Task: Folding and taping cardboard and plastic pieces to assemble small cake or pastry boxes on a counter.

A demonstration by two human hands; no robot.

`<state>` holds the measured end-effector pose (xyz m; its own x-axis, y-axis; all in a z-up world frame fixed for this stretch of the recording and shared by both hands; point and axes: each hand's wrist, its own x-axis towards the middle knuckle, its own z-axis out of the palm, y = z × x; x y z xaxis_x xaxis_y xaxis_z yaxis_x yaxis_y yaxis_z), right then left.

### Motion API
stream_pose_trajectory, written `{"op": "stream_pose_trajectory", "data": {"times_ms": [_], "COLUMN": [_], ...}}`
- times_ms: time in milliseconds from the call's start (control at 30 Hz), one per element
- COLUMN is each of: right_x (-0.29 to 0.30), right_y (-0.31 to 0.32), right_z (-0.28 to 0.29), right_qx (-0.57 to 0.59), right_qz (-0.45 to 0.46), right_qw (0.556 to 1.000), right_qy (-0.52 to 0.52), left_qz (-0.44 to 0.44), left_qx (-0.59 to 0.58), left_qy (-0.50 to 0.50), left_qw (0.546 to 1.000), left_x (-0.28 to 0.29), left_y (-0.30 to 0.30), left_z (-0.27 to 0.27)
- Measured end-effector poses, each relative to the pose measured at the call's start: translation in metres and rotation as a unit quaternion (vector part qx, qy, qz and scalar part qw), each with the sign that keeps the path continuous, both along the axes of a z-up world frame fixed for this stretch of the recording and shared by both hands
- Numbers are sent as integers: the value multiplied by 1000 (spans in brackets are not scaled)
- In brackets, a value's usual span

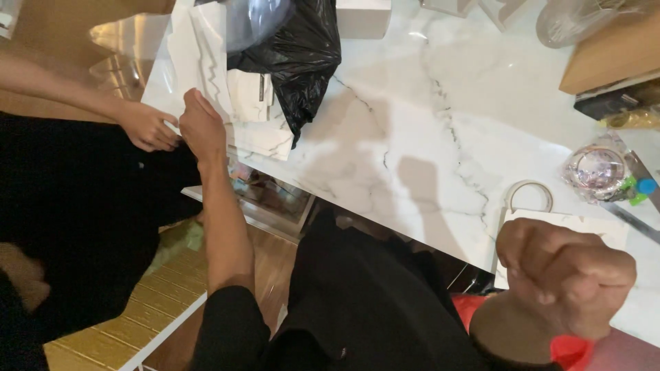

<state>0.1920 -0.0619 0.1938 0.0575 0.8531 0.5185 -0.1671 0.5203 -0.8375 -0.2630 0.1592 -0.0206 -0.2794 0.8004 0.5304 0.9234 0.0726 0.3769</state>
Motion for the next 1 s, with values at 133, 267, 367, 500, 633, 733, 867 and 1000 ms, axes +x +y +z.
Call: {"op": "stream_pose_trajectory", "data": {"times_ms": [133,267,367,500,633,733,867,1000], "right_x": [-8,-9,-8,-22,-15,8,25,39], "right_y": [5,11,22,38,52,47,34,13], "right_z": [-8,-33,-68,-80,-98,-140,-194,-256], "right_qx": [-37,-58,-79,-200,-265,-299,-390,-483], "right_qz": [6,18,6,-57,-25,37,-143,-173], "right_qw": [999,998,997,977,964,945,890,843], "right_qy": [-39,-2,9,-39,9,129,189,165], "left_qz": [54,-14,-55,-168,-147,-248,-365,-451], "left_qx": [136,279,327,256,87,-145,-429,-351], "left_qy": [24,-57,-200,-534,-657,-663,-413,-99], "left_qw": [989,958,922,788,734,692,716,815], "left_x": [0,30,78,148,228,246,248,242], "left_y": [-6,-23,-47,-74,-121,-144,-148,-151], "left_z": [26,76,116,116,82,36,20,-3]}}
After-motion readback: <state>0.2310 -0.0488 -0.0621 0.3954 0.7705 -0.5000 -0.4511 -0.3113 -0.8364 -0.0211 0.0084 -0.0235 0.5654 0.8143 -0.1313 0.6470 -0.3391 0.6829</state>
